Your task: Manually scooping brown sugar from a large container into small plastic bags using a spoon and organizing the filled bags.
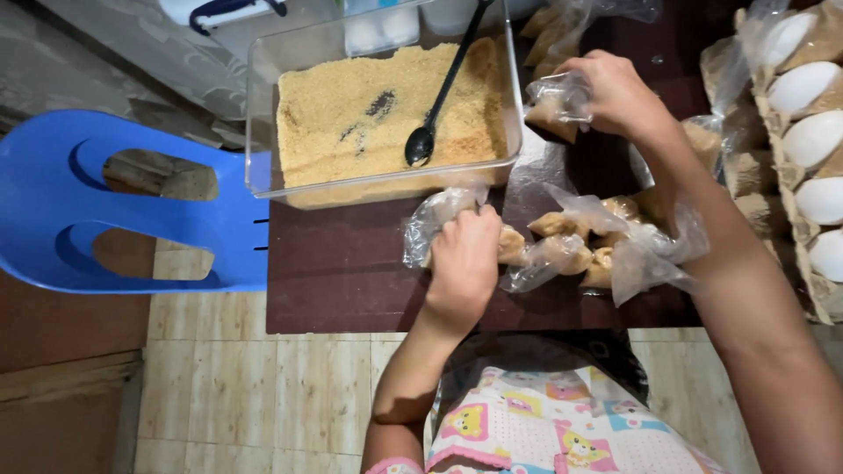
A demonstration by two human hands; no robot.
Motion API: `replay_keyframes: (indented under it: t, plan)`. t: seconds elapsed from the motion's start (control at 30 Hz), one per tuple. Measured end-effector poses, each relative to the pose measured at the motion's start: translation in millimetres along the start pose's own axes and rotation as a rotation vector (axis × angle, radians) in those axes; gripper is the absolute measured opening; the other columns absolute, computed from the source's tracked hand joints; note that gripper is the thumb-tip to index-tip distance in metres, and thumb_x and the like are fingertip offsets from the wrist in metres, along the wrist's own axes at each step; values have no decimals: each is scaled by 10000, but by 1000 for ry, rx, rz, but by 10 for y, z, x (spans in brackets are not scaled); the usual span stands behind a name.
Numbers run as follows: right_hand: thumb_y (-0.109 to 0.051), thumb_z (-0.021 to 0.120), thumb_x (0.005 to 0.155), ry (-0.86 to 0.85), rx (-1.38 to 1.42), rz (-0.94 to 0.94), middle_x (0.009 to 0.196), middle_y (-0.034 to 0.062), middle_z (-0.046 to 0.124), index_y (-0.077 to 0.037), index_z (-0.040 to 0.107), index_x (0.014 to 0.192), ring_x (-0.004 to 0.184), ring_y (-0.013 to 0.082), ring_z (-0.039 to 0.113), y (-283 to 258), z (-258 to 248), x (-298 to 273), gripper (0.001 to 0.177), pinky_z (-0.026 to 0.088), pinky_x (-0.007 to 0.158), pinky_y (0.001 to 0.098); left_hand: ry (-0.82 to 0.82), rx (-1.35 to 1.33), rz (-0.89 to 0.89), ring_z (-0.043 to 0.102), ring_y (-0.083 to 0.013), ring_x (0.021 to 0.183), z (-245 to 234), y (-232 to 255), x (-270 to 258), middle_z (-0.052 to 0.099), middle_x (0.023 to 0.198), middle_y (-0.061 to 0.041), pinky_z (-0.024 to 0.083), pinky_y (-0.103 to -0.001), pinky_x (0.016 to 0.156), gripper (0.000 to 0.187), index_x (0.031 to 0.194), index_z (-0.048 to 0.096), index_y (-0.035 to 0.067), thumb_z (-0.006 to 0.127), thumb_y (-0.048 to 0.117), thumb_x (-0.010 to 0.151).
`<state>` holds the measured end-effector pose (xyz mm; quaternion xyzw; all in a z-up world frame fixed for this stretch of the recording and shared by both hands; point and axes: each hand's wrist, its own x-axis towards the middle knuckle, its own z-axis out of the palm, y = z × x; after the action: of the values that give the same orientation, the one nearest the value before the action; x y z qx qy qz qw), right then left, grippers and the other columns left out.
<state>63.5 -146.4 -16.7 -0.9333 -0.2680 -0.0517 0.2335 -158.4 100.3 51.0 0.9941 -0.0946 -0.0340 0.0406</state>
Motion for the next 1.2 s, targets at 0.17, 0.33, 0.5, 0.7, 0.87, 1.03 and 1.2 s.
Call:
replay_keyframes:
  t: [0.17,0.33,0.5,0.7,0.87,1.03,1.2]
  plan:
    - [-436,783,825,-185,41,342,1176,247,663,-29,678,1294,1104,435,612,-481,-263,15,630,479,902,529,-6,-19,-45,728,-354,896,-17,69,32,724,974,-210,635,-421,591,490,1336,553,-36,729,2,880]
    - [-151,851,853,33,198,252,1213,261,704,48,700,1272,1091,345,675,-411,-227,57,488,542,978,437,49,-137,27,674,-382,937,41,9,7,695,970,-255,608,-419,684,552,1400,493,-98,700,-16,895]
    - [-26,782,984,100,332,163,1093,146,755,-46,757,1181,839,207,695,-674,-466,20,199,596,710,288,97,-366,51,695,-438,948,-81,11,-11,681,1038,-290,597,-487,723,507,1262,533,-84,795,103,871]
    - [-98,774,922,279,-8,104,1095,236,678,30,708,1267,979,396,628,-623,-568,-363,373,462,873,456,129,-541,43,763,-290,697,-185,18,79,735,859,-210,666,-366,494,173,1129,657,-98,628,-17,979]
    - [-171,682,924,-639,76,335,1208,-13,779,-204,652,1324,1071,160,765,-1288,-1103,-768,403,633,928,310,125,-386,51,701,-389,989,-87,-8,117,690,1097,-274,649,-429,722,362,1247,607,-70,568,-180,905]
    - [-302,664,900,-625,230,-25,1123,-13,743,-181,667,1236,809,125,754,-1165,-773,-924,356,622,686,272,14,-116,122,716,-339,917,222,12,218,716,1005,-168,590,-471,769,180,1096,691,47,634,-13,936]
    - [-94,566,1012,-302,360,-211,723,-11,776,-111,748,962,470,39,687,-978,-672,-753,189,565,354,138,151,148,118,747,-195,727,211,37,265,729,814,-82,606,-311,555,119,829,728,111,709,26,911]
